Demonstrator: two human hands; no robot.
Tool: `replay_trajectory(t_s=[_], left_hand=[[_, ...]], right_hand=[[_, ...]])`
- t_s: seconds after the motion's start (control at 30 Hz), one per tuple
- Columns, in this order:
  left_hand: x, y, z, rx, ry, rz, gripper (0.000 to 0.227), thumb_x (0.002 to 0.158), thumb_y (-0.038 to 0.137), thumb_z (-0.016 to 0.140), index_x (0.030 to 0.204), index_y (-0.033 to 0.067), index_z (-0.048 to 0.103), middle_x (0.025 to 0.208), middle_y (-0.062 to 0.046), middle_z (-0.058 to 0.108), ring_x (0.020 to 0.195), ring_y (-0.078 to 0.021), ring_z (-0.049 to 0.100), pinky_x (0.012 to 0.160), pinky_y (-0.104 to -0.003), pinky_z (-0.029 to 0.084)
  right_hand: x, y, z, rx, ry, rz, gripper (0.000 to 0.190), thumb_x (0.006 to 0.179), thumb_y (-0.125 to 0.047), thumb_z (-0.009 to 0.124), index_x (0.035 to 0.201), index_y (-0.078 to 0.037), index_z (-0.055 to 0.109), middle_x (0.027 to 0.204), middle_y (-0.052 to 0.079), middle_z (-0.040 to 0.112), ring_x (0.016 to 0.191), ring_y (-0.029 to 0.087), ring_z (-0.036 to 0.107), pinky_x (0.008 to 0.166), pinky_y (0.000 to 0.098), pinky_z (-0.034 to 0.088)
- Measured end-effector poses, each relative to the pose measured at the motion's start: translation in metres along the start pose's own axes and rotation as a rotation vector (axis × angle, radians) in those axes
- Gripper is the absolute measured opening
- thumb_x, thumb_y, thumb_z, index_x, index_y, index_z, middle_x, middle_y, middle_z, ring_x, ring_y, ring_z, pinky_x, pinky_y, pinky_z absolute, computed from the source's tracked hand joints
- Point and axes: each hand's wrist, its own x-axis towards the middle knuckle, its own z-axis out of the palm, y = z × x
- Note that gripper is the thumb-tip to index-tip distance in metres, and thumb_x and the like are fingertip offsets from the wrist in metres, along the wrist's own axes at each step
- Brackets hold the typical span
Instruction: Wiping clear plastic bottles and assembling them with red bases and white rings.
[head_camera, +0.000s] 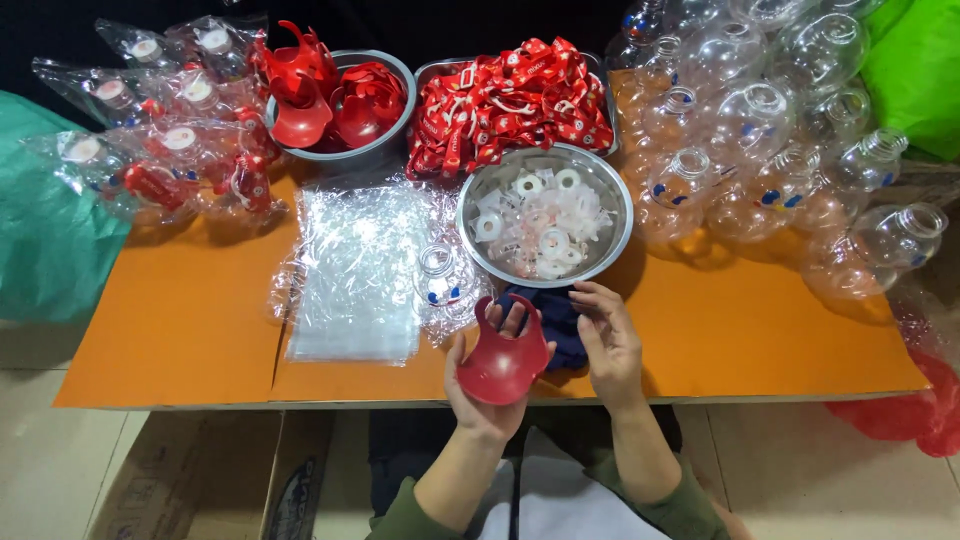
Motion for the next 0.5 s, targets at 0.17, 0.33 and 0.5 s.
replay_trajectory(t_s=[0.17, 0.33, 0.5], left_hand=[[-0.002, 0.001, -0.020, 0.041, -0.127, -0.007, 0.065, 0.088, 0.056, 0.057, 0.138, 0.0138, 0.056, 0.140, -0.018, 0.060, 0.134, -0.0411, 0.053, 0.102, -0.059, 0.049], [0.000, -0.001, -0.028, -0.023, -0.342, -0.015, 0.077, 0.086, 0.067, 0.062, 0.136, 0.0104, 0.054, 0.144, -0.023, 0.055, 0.137, -0.0463, 0.047, 0.105, -0.059, 0.045], [0.010, -0.002, -0.046, 0.195, -0.431, 0.159, 0.059, 0.097, 0.054, 0.043, 0.137, 0.0106, 0.049, 0.155, -0.019, 0.043, 0.138, -0.0412, 0.048, 0.111, -0.059, 0.040]], right_hand=[[-0.018, 0.039, -0.004, -0.429, -0.120, 0.254, 0.056, 0.089, -0.018, 0.073, 0.139, -0.001, 0.053, 0.128, 0.028, 0.055, 0.122, 0.045, 0.056, 0.104, 0.0528, 0.045], [-0.032, 0.065, 0.006, -0.838, -0.381, 0.225, 0.082, 0.076, -0.022, 0.070, 0.150, -0.002, 0.039, 0.134, 0.027, 0.049, 0.128, 0.045, 0.045, 0.109, 0.0586, 0.034], [-0.039, 0.118, -0.010, -0.972, -0.323, 0.052, 0.025, 0.073, -0.031, 0.072, 0.098, -0.026, 0.072, 0.082, -0.008, 0.063, 0.091, 0.017, 0.057, 0.098, 0.0405, 0.040]])
